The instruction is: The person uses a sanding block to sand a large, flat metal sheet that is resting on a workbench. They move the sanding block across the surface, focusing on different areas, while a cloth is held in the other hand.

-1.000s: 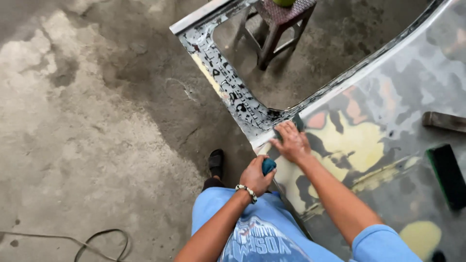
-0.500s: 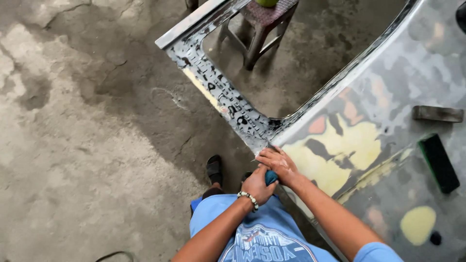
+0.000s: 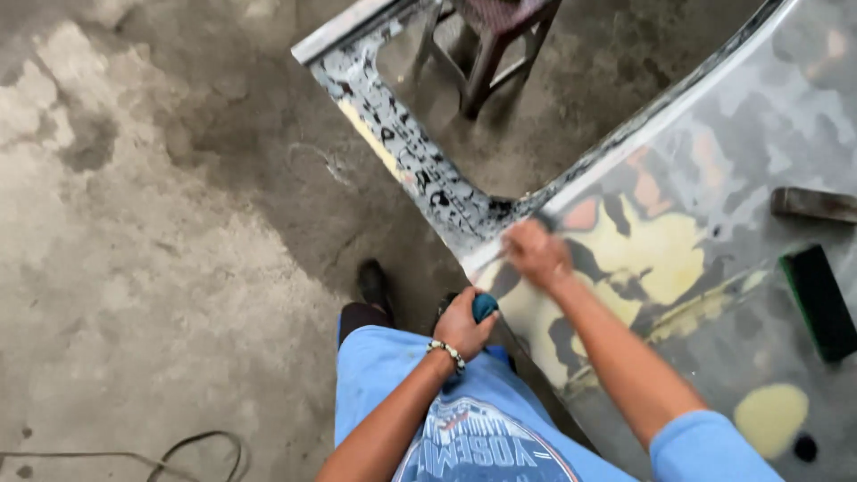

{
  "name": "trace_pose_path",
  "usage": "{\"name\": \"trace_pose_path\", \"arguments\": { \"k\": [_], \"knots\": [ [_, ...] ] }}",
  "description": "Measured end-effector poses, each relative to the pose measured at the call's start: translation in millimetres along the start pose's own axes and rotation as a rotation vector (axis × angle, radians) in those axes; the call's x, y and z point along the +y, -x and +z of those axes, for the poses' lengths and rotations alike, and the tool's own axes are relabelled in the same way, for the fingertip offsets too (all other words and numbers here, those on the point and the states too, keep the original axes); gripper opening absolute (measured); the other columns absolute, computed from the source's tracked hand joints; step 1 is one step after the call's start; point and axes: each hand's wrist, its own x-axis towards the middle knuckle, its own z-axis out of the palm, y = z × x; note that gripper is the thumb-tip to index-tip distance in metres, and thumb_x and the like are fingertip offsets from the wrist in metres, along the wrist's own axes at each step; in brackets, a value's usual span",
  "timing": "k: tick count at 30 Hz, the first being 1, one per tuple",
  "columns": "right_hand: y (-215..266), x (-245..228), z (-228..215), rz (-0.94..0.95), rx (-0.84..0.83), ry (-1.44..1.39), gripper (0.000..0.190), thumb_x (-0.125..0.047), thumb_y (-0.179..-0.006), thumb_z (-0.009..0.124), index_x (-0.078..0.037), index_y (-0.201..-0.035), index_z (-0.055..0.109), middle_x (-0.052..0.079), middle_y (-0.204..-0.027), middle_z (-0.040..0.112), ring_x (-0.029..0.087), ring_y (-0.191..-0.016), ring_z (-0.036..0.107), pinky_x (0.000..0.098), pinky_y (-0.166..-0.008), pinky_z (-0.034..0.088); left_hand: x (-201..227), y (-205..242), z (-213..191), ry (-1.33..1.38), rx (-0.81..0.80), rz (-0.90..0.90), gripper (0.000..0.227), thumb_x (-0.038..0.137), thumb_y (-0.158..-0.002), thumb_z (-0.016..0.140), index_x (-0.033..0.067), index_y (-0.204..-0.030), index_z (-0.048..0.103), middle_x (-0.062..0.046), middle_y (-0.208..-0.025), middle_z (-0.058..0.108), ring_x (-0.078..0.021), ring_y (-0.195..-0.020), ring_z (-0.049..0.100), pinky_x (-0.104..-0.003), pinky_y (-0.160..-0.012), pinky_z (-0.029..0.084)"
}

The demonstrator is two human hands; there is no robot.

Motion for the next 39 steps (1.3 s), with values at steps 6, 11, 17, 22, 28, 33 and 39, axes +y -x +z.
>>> {"name": "trace_pose_path", "arguments": {
  "k": [6,11,17,22,28,33,39],
  "knots": [
    [6.4,-19.6,35.5,0.020,-0.103,0.138,0.021,-0.021,-0.089,0.067,-0.020,-0.109,0.074,0.001,-0.112,0.071,0.023,-0.113,0.065,0.0384,-0.096,0.057,10.2,-5.9,-7.9,-0.005,0.003,0.070,0.046,0.031,-0.083,0.075,0.0098,-0.122,0.060,-0.021,-0.114,0.069,-0.0399,-0.106,0.066,-0.047,-0.092,0.053],
    [7.0,52.2,39.7,-0.079,0.074,0.267,0.017,-0.017,-0.087,0.064,-0.011,-0.100,0.073,0.007,-0.101,0.071,0.027,-0.097,0.065,0.0420,-0.078,0.054,2.7,-12.3,-28.7,-0.032,-0.001,-0.043,0.046,0.031,-0.083,0.075,0.0126,-0.121,0.058,-0.019,-0.112,0.066,-0.0406,-0.104,0.065,-0.049,-0.089,0.052],
    [-20.0,-22.3,9.4,0.088,0.070,0.000,0.012,-0.016,-0.091,0.068,-0.008,-0.099,0.071,0.012,-0.098,0.069,0.032,-0.092,0.066,0.0444,-0.080,0.055,-3.7,-10.7,-30.3,0.019,0.095,-0.038,0.039,0.030,-0.083,0.076,0.0150,-0.116,0.062,-0.017,-0.112,0.069,-0.0396,-0.104,0.067,-0.047,-0.089,0.054],
    [-30.4,-9.4,-2.3,-0.057,0.050,-0.184,0.015,-0.017,-0.085,0.071,-0.007,-0.095,0.072,0.012,-0.093,0.069,0.031,-0.088,0.067,0.0417,-0.077,0.056,-2.4,-13.5,-38.0,0.021,0.081,-0.004,0.042,0.030,-0.084,0.076,0.0141,-0.119,0.060,-0.018,-0.114,0.067,-0.0413,-0.104,0.065,-0.048,-0.089,0.053],
    [-25.9,-39.1,-2.6,0.087,-0.001,0.016,0.013,-0.013,-0.087,0.065,-0.013,-0.099,0.072,0.009,-0.099,0.070,0.028,-0.093,0.067,0.0423,-0.081,0.056,-3.0,-17.6,-31.9,0.015,0.079,-0.007,0.042,0.030,-0.084,0.075,0.0140,-0.120,0.060,-0.018,-0.116,0.067,-0.0418,-0.104,0.066,-0.050,-0.087,0.053],
    [-44.3,-31.3,-32.2,0.077,-0.188,-0.002,0.027,-0.013,-0.079,0.066,-0.014,-0.106,0.071,0.009,-0.104,0.069,0.027,-0.095,0.068,0.0419,-0.082,0.056,8.6,-13.7,-37.4,0.018,0.039,-0.023,0.046,0.030,-0.085,0.075,0.0141,-0.124,0.056,-0.018,-0.119,0.065,-0.0427,-0.103,0.065,-0.050,-0.087,0.053],
    [-10.4,-26.6,13.9,0.212,-0.079,0.077,0.017,-0.014,-0.092,0.064,-0.014,-0.106,0.073,0.008,-0.106,0.069,0.028,-0.097,0.066,0.0424,-0.090,0.055,-2.4,-31.8,-18.4,0.003,0.090,-0.037,0.055,0.028,-0.084,0.074,0.0141,-0.133,0.051,-0.018,-0.130,0.057,-0.0432,-0.107,0.063,-0.051,-0.088,0.052]
  ]
}}
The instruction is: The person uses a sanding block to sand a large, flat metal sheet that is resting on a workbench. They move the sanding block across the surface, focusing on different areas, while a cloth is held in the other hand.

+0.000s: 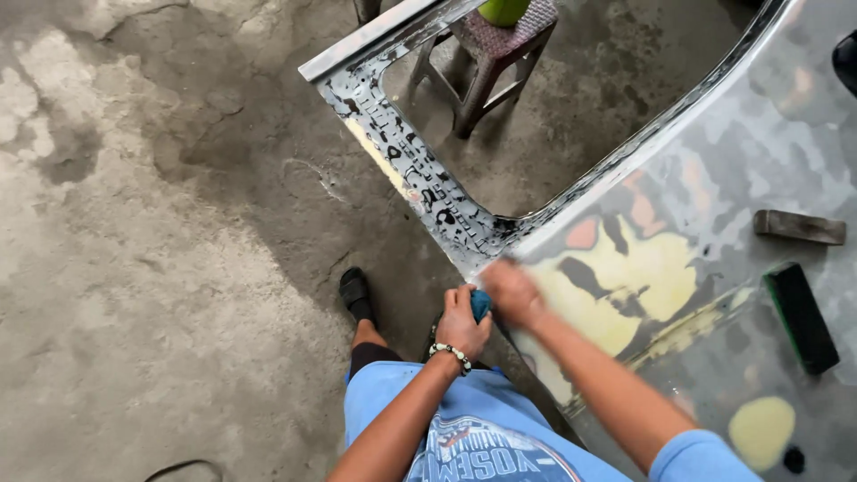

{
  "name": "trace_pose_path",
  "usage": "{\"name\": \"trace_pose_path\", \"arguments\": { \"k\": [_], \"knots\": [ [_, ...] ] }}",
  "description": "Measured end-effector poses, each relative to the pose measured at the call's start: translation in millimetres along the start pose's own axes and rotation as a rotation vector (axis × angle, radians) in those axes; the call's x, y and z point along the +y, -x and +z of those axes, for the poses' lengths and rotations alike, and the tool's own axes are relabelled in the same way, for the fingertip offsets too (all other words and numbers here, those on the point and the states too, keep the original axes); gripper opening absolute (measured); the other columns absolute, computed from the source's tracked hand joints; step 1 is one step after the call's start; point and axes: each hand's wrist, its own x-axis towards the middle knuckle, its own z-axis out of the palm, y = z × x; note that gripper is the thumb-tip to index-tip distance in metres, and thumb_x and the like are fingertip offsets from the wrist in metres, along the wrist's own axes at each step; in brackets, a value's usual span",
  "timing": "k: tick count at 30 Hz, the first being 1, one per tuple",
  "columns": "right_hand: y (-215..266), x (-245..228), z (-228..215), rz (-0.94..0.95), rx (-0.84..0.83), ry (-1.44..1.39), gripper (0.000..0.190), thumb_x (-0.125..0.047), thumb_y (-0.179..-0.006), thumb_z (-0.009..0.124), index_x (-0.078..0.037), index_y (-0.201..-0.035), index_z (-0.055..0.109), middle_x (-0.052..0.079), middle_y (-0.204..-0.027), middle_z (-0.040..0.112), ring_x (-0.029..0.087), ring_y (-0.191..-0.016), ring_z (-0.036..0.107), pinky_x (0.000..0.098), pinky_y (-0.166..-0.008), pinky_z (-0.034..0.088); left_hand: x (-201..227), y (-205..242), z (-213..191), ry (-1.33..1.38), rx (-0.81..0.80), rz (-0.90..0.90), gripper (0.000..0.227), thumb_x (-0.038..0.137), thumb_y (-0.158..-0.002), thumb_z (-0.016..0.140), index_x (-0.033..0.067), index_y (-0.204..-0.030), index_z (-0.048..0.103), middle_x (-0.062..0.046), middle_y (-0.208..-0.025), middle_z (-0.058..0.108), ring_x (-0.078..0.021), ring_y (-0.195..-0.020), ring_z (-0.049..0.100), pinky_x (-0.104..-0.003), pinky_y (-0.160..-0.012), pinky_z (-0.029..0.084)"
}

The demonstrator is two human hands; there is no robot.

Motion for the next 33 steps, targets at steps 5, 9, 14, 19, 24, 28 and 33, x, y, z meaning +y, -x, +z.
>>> {"name": "trace_pose_path", "arguments": {
  "k": [5,9,14,19,24,28,33],
  "knots": [
    [-21.0,17.6,-20.9,-0.034,-0.319,-0.182,0.032,-0.015,-0.084,0.065,-0.014,-0.115,0.074,0.007,-0.117,0.070,0.025,-0.110,0.067,0.0382,-0.097,0.055,-33.0,-15.1,14.0,-0.074,0.050,0.132,0.063,0.019,-0.078,0.074,0.0101,-0.136,0.051,-0.017,-0.148,0.047,-0.0438,-0.118,0.060,-0.048,-0.098,0.052],
    [-17.8,24.0,-21.8,0.101,-0.111,0.089,0.027,-0.025,-0.091,0.071,-0.009,-0.113,0.073,0.012,-0.123,0.069,0.032,-0.121,0.062,0.0443,-0.090,0.052,-37.6,-21.4,17.7,-0.185,-0.134,0.105,0.072,0.019,-0.079,0.073,0.0121,-0.146,0.046,-0.016,-0.159,0.038,-0.0435,-0.122,0.058,-0.048,-0.102,0.049],
    [-1.1,5.2,-2.6,-0.338,-0.094,-0.217,0.030,-0.022,-0.091,0.065,-0.010,-0.118,0.071,0.009,-0.122,0.068,0.028,-0.118,0.065,0.0419,-0.100,0.055,-18.2,-16.3,7.5,-0.428,-0.317,0.007,0.089,0.026,-0.081,0.073,0.0116,-0.157,0.029,-0.013,-0.167,0.027,-0.0391,-0.118,0.063,-0.047,-0.098,0.052],
    [-12.8,34.4,-18.0,0.046,-0.212,0.042,0.028,-0.020,-0.092,0.060,-0.012,-0.117,0.071,0.009,-0.123,0.069,0.028,-0.116,0.065,0.0432,-0.094,0.051,-9.1,-5.1,2.1,-0.473,-0.346,0.004,0.094,0.025,-0.081,0.072,0.0127,-0.160,0.022,-0.013,-0.169,0.021,-0.0384,-0.111,0.066,-0.049,-0.091,0.055],
    [11.5,31.4,32.4,-0.305,0.028,0.210,0.032,-0.020,-0.092,0.058,-0.012,-0.120,0.070,0.009,-0.128,0.069,0.028,-0.125,0.065,0.0442,-0.108,0.050,-4.0,-8.6,5.4,-0.380,-0.320,-0.079,0.095,0.023,-0.081,0.071,0.0096,-0.159,0.019,-0.012,-0.171,0.019,-0.0389,-0.106,0.068,-0.048,-0.090,0.055],
    [-7.4,26.9,-20.6,0.013,-0.060,-0.023,0.024,-0.023,-0.098,0.058,-0.017,-0.117,0.072,0.006,-0.119,0.073,0.025,-0.114,0.067,0.0460,-0.094,0.053,-24.7,-2.8,12.4,-0.325,-0.217,-0.010,0.091,0.020,-0.079,0.073,0.0074,-0.156,0.025,-0.015,-0.166,0.028,-0.0399,-0.108,0.067,-0.049,-0.092,0.054],
    [10.9,30.7,22.7,-0.118,0.160,0.275,0.026,-0.019,-0.096,0.060,-0.012,-0.119,0.071,0.010,-0.124,0.072,0.028,-0.121,0.067,0.0450,-0.090,0.053,-3.6,-8.2,6.7,-0.329,-0.204,-0.008,0.076,0.019,-0.079,0.074,0.0129,-0.146,0.038,-0.014,-0.167,0.029,-0.0394,-0.109,0.066,-0.050,-0.091,0.054]
  ]
}}
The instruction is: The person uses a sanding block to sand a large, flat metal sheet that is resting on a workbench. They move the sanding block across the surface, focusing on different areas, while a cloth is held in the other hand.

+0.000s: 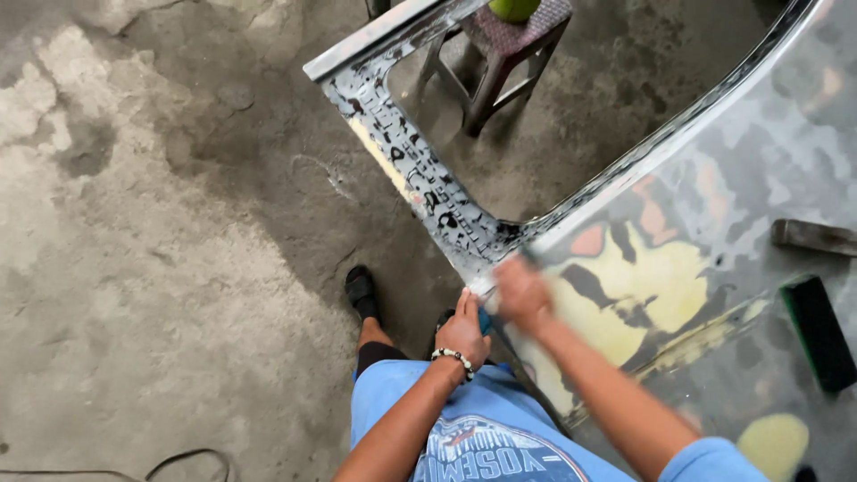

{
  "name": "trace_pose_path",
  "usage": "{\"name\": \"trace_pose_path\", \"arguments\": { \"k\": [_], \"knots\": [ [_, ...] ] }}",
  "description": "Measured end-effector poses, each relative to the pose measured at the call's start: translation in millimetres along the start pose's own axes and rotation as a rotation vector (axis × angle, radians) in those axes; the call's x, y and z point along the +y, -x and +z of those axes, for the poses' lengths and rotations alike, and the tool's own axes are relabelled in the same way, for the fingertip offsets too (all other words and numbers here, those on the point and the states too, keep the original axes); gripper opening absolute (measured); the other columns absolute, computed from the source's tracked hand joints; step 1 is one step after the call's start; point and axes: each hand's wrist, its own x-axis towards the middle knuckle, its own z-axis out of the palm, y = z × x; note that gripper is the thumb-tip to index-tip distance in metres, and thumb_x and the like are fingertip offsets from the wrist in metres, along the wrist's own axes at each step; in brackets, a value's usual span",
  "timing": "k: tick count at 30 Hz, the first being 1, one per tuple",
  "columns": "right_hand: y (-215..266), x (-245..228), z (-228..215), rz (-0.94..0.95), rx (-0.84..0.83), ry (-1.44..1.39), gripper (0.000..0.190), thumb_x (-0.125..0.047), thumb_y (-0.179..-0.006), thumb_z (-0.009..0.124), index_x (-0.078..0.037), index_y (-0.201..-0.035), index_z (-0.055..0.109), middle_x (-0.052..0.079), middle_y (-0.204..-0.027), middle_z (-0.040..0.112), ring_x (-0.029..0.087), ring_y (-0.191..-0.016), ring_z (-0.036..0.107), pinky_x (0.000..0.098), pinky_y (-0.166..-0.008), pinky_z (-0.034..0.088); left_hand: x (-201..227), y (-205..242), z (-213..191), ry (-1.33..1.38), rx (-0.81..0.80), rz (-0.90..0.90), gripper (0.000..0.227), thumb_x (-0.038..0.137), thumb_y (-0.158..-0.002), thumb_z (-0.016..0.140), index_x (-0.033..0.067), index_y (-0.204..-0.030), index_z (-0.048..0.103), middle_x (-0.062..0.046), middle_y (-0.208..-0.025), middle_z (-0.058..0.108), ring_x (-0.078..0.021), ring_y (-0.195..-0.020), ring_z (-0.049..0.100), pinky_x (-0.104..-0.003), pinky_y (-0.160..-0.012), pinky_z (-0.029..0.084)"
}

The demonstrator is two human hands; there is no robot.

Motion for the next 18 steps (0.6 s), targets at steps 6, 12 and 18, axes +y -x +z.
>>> {"name": "trace_pose_path", "arguments": {
  "k": [6,12,18],
  "knots": [
    [-40.0,27.5,-48.3,0.218,-0.441,-0.354,0.040,-0.032,-0.082,0.069,-0.018,-0.119,0.071,0.008,-0.115,0.070,0.029,-0.099,0.065,0.0429,-0.086,0.054,-6.3,2.1,0.3,-0.035,-0.058,-0.070,0.078,0.018,-0.078,0.075,0.0157,-0.145,0.036,-0.013,-0.164,0.029,-0.0397,-0.112,0.064,-0.051,-0.093,0.052],
    [-10.6,26.4,-5.6,-0.138,0.024,-0.090,0.025,-0.017,-0.097,0.059,-0.004,-0.115,0.069,0.015,-0.118,0.069,0.034,-0.115,0.065,0.0456,-0.105,0.051,-0.3,-8.6,2.6,-0.036,0.006,0.014,0.074,0.020,-0.079,0.074,0.0119,-0.144,0.040,-0.015,-0.161,0.037,-0.0402,-0.115,0.063,-0.048,-0.096,0.053],
    [-56.5,35.4,-79.6,0.182,-0.452,-0.492,0.036,-0.027,-0.087,0.066,-0.013,-0.119,0.071,0.009,-0.118,0.070,0.029,-0.110,0.064,0.0434,-0.092,0.053,-3.0,-7.8,-1.0,-0.072,-0.033,-0.017,0.080,0.020,-0.078,0.075,0.0078,-0.147,0.038,-0.017,-0.160,0.035,-0.0404,-0.116,0.061,-0.047,-0.097,0.051]
  ]
}}
